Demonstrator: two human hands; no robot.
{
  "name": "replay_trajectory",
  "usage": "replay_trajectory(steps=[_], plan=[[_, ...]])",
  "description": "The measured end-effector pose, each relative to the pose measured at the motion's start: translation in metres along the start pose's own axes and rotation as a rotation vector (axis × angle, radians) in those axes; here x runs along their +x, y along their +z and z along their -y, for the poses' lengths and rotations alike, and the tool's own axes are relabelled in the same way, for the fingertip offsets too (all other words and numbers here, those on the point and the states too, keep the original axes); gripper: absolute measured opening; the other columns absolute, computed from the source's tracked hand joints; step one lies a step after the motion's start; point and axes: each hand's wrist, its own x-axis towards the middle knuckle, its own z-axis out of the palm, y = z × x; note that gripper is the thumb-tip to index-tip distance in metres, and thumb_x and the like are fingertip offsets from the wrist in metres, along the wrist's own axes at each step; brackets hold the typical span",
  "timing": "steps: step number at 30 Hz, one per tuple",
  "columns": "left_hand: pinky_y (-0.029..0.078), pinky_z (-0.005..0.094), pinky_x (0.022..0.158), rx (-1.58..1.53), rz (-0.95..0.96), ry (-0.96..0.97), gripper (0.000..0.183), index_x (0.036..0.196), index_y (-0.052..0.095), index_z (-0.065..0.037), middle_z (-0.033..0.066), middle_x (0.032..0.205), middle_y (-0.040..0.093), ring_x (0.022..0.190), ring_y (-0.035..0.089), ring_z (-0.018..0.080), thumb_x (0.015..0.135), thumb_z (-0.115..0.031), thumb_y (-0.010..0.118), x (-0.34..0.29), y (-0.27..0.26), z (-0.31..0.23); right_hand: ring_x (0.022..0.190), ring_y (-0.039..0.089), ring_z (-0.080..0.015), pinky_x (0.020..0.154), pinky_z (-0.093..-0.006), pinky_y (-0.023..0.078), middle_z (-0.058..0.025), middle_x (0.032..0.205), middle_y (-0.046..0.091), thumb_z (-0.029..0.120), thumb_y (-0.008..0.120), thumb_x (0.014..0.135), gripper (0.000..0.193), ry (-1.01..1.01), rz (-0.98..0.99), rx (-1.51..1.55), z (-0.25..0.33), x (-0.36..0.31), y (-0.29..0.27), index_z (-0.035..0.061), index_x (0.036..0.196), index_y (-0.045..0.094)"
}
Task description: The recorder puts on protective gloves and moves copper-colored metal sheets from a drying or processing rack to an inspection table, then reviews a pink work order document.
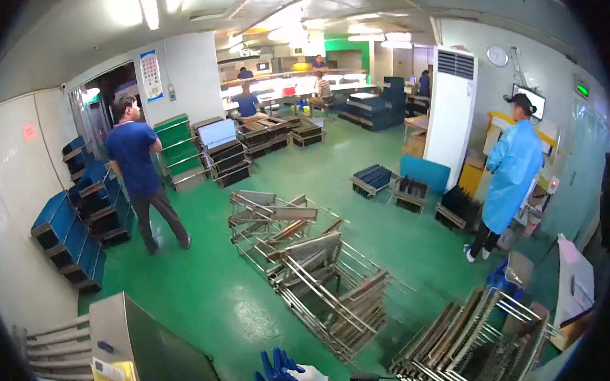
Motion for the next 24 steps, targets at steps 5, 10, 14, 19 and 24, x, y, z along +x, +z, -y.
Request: replay_trajectory(steps=[5,10,14,19,24], plan=[[0.049,0.0318,0.08,0.046,-0.16,0.003,0.04,0.119,0.059,0.004,0.0091,0.108,0.064,0.094,0.061,0.0198,0.09,-0.023,0.063,0.067,-0.009,-0.116,0.081,0.063,-0.0178,0.068,-0.0332,0.05,-0.0093,0.089,0.069,0.022,0.055,0.094,0.027,0.348,-0.006,0.32,0.06,0.121,-0.003,-0.0007,0.104,0.066],[0.049,0.0316,0.079,0.062,-0.174,0.043,0.039,0.116,0.061,0.005,0.0089,0.105,0.065,0.091,0.061,0.019,0.09,-0.024,0.063,0.158,-0.04,-0.171,0.081,0.062,-0.017,0.068,-0.0324,0.05,-0.0091,0.09,0.068,0.022,0.055,0.095,0.027,0.333,-0.047,0.367,0.046,0.227,-0.01,-0.0021,0.1,0.066],[0.049,0.0314,0.078,0.098,-0.195,0.037,0.038,0.113,0.062,0.006,0.0089,0.103,0.066,0.09,0.061,0.0184,0.09,-0.024,0.063,0.227,-0.083,-0.2,0.08,0.062,-0.0184,0.07,-0.0329,0.05,-0.012,0.092,0.067,0.022,0.054,0.094,0.027,0.317,-0.092,0.316,0.02,0.302,-0.017,-0.0007,0.104,0.065],[0.048,0.029,0.075,0.14,-0.01,0.043,0.035,0.108,0.065,0.005,0.0072,0.098,0.067,0.084,0.061,0.0162,0.089,-0.024,0.063,0.328,-0.127,-0.259,0.094,0.061,-0.0311,0.082,-0.038,0.05,-0.0182,0.102,0.063,0.013,0.05,0.092,0.024,0.308,-0.168,0.218,0.024,0.395,-0.03,0.0027,0.111,0.061],[0.048,0.0272,0.072,0.17,0.087,0.023,0.033,0.111,0.064,0.004,0.0053,0.097,0.067,0.082,0.061,0.0142,0.088,-0.02,0.064,0.399,-0.165,-0.348,0.098,0.061,-0.0351,0.085,-0.0399,0.05,-0.0217,0.111,0.062,0.01,0.054,0.086,0.039,0.287,-0.304,0.172,-0.01,0.495,-0.024,0.001,0.124,0.055]])
